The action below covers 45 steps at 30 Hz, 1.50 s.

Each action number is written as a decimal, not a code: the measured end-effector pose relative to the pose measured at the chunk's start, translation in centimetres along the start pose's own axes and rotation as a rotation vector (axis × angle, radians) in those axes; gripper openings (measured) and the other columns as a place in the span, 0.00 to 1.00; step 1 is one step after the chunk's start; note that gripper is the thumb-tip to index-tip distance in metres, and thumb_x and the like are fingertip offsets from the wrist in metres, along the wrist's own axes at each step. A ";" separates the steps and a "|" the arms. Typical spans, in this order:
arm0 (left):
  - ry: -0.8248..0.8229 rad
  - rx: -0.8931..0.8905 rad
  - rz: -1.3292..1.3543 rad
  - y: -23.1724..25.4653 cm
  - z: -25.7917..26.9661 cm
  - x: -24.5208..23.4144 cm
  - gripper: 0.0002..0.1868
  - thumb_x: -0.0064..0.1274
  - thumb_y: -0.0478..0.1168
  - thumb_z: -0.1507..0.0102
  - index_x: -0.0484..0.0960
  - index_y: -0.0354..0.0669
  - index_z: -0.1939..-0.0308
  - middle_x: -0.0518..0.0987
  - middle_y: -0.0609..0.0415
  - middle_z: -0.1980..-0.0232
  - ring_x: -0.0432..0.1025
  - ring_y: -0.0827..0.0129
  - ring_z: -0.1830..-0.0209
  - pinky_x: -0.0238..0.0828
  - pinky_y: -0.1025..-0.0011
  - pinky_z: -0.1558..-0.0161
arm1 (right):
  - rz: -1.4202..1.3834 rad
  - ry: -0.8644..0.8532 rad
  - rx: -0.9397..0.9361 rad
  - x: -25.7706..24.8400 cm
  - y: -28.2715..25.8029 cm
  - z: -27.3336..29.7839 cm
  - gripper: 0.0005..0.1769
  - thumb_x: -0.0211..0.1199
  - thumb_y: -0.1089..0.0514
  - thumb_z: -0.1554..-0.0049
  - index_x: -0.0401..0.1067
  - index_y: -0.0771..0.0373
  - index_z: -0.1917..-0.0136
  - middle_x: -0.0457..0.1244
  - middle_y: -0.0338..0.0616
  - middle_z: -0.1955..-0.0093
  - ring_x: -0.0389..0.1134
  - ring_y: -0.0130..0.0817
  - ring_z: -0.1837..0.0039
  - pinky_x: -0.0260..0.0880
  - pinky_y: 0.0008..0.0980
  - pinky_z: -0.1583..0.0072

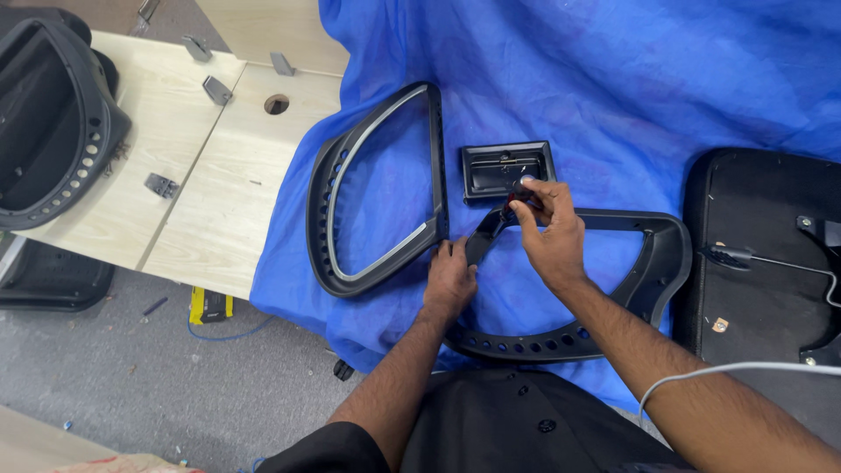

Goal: The person attaches black plastic armrest brackets to a chair seat frame, aligning them and driving screws with a screwdriver. They then work on the chair base mechanism, threading and tightening screws by hand and with the screwdriver.

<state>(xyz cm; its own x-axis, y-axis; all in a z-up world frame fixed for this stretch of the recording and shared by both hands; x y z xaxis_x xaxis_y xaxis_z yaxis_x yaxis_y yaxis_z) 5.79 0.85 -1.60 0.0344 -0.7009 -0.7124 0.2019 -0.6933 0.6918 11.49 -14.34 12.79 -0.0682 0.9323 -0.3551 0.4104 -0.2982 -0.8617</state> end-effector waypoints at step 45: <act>0.021 -0.175 0.541 -2.1 0.9 -2.8 0.17 0.46 0.41 0.31 0.82 0.47 0.40 0.84 0.50 0.41 0.77 0.63 0.39 0.70 0.68 0.36 | -0.041 -0.031 -0.050 -0.9 0.7 0.6 0.23 0.58 0.71 0.35 0.55 0.65 0.30 0.68 0.55 0.38 0.72 0.38 0.36 0.75 0.37 0.32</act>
<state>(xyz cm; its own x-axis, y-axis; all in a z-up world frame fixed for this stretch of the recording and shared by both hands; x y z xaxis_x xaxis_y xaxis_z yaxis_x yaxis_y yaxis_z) 4.37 4.07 -0.96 0.1972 -0.9438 -0.2651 0.3093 -0.1967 0.9304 11.28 -15.52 12.24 -0.1140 0.9363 -0.3321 0.4517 -0.2489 -0.8568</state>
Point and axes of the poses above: each hand's wrist, its own z-axis away from the middle knuckle, its own x-axis out of the palm, y = z × x, the point moved 6 cm from there along -z, towards the middle knuckle
